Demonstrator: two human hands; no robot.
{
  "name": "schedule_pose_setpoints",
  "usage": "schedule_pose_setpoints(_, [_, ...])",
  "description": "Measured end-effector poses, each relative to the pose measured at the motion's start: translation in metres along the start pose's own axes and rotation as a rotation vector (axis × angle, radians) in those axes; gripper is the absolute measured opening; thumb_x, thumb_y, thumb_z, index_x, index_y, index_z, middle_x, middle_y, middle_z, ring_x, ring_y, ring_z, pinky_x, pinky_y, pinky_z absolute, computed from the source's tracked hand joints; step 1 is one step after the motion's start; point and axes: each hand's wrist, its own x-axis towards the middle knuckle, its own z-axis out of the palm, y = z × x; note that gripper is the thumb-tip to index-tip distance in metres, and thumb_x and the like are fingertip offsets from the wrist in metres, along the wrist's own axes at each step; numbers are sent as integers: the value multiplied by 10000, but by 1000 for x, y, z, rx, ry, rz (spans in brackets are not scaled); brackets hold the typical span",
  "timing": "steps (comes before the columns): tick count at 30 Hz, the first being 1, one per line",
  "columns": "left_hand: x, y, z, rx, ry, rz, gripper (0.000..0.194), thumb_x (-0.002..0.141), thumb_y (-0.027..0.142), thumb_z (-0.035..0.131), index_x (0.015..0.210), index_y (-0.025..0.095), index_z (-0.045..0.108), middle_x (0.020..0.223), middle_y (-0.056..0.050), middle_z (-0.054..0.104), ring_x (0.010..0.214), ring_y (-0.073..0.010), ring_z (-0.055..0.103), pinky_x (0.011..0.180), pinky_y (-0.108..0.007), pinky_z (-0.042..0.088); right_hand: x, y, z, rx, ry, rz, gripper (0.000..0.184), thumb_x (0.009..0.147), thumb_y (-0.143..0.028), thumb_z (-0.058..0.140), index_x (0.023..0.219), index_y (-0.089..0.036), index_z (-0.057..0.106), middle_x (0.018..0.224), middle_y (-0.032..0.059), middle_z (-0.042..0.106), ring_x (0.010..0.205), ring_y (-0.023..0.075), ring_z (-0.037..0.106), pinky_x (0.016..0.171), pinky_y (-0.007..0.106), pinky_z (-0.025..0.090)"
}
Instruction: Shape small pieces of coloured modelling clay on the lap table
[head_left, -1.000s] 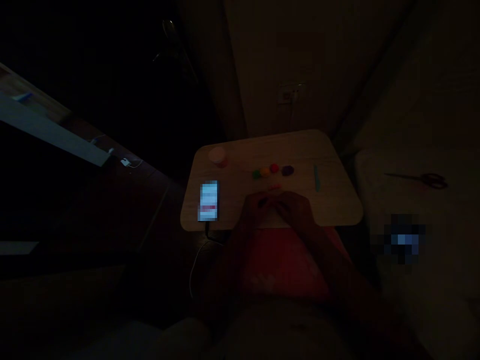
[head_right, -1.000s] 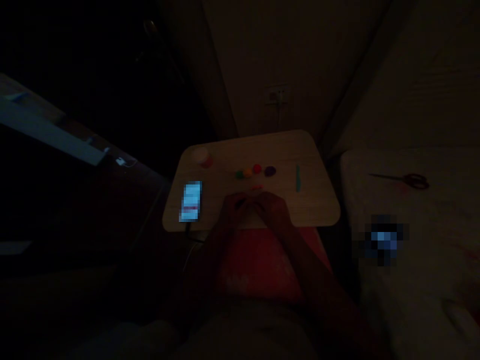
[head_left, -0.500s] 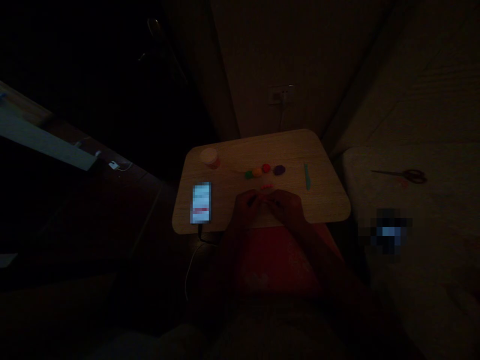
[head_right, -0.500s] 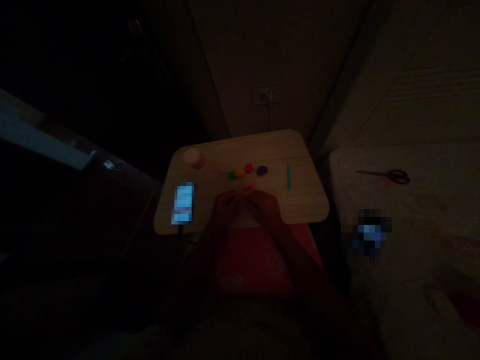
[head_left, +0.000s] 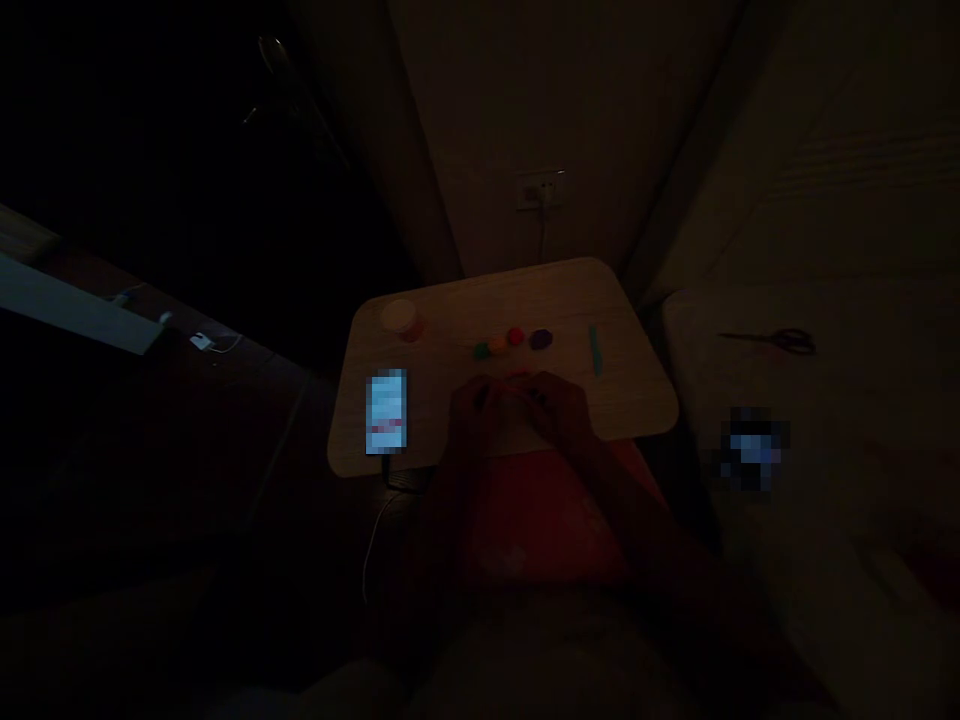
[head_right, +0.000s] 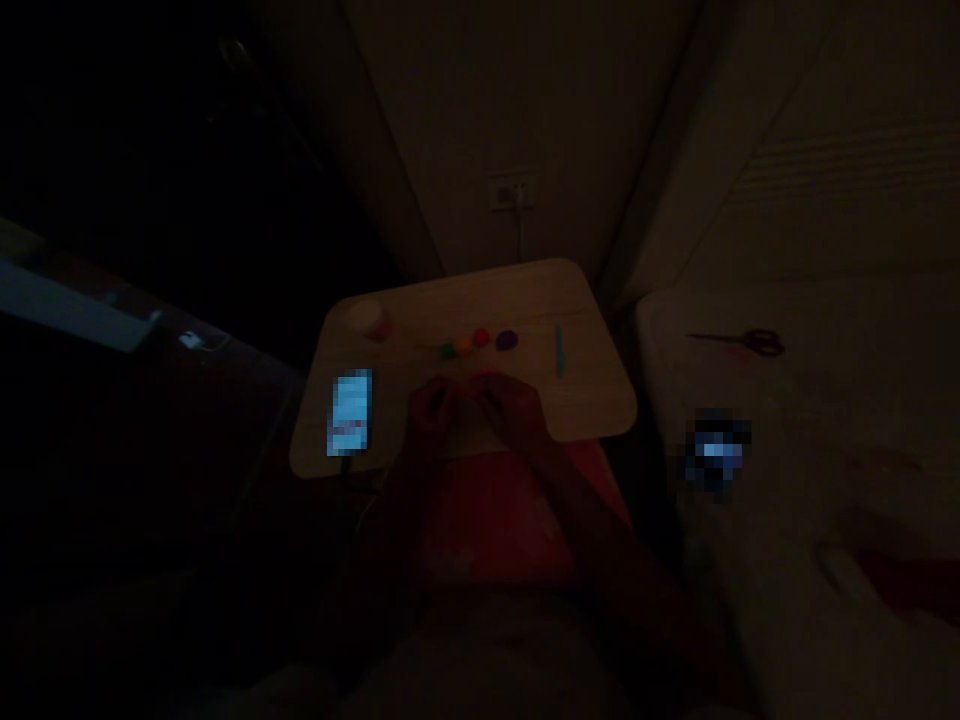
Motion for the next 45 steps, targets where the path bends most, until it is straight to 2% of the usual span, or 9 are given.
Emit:
schedule_pose_setpoints(5, [1,3,0,21,14,-32,218,922,310,586,786,166,676,750,-11,652,717,-146,576,679,-249,448,0,1,-2,-10,-7,21,170,974,-268,596,1019,-231,756,942,69,764,855,191,715,811,318,572])
schedule_pose_setpoints(10, [0,8,-2,-26,-132,-43,246,920,364,601,908,164,744,884,-48,734,817,-171,639,735,-262,486,-1,4,-2,-34,-68,24,183,974,-296,596,1064,-251,750,1001,67,770,929,199,719,862,336,580])
schedule_pose_setpoints(13, [0,7,-1,-25,-162,-39,233,886,364,652,916,160,761,910,-63,753,831,-179,656,761,-275,499,-3,5,-1,-49,-107,16,172,968,-305,613,1057,-251,750,1030,67,771,951,194,719,887,334,574])
schedule_pose_setpoints(21, [-1,3,-3,1,-114,-93,211,826,350,689,780,150,738,724,-16,687,668,-138,562,618,-241,425,-3,5,-1,-79,-105,-9,158,952,-266,625,1044,-242,750,1030,68,768,940,188,718,862,316,572])
schedule_pose_setpoints(33, [-1,6,-4,-39,-142,-38,219,867,366,657,824,163,727,798,-34,696,727,-154,593,679,-260,452,-4,5,0,-86,-91,-19,143,952,-292,624,1019,-237,737,999,71,766,911,189,714,846,317,569])
schedule_pose_setpoints(45, [0,4,-3,2,-121,-34,230,864,373,666,780,161,694,732,-21,648,688,-147,559,642,-250,423,-3,4,-1,-99,-109,-22,163,941,-254,633,1060,-251,745,1035,66,771,923,189,726,850,311,573])
